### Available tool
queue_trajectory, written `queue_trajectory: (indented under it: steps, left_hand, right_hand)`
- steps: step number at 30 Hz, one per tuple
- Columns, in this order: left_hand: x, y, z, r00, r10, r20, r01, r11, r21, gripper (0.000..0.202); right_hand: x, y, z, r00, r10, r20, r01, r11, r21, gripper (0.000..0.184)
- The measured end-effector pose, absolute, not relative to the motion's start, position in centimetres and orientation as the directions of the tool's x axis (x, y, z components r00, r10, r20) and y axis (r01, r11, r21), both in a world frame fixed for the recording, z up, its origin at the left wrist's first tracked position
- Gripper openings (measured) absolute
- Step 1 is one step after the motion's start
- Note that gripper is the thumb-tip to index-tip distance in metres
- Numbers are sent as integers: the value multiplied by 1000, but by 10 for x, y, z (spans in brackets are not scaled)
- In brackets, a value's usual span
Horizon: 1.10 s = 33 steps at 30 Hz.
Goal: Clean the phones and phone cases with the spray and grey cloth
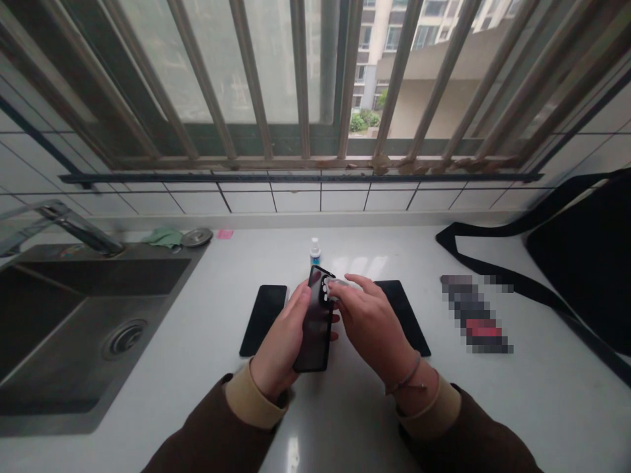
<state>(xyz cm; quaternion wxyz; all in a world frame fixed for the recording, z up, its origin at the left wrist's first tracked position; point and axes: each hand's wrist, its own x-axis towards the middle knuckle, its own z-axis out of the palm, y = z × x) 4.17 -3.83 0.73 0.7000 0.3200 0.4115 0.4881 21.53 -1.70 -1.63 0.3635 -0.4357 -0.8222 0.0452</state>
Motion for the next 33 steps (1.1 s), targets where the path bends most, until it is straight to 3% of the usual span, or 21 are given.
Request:
queue_trajectory:
  steps: [10, 14, 24, 29, 33]
  left_hand:
    - [36, -28, -4, -91, 982, -166, -516, 96, 852, 55]
    - [35, -30, 0, -155, 980, -126, -463, 40, 885, 58]
    - [43, -34, -8, -131, 981, -145, -469, 68, 881, 59]
    - [46, -33, -13, -144, 977, -157, -489, 68, 870, 59]
    - [44, -32, -16, -125, 984, -124, -446, 56, 893, 61]
  right_hand:
    - [195, -40, -10, -576, 692, 434, 519, 720, -460, 23]
    - [191, -43, -9, -601, 702, 382, 453, 693, -561, 23]
    - [191, -47, -1, -509, 835, 207, 221, 360, -906, 17]
    - [187, -47, -11, -479, 874, 79, 33, 108, -994, 11]
    - [184, -41, -25, -465, 885, -23, -160, -110, -981, 25]
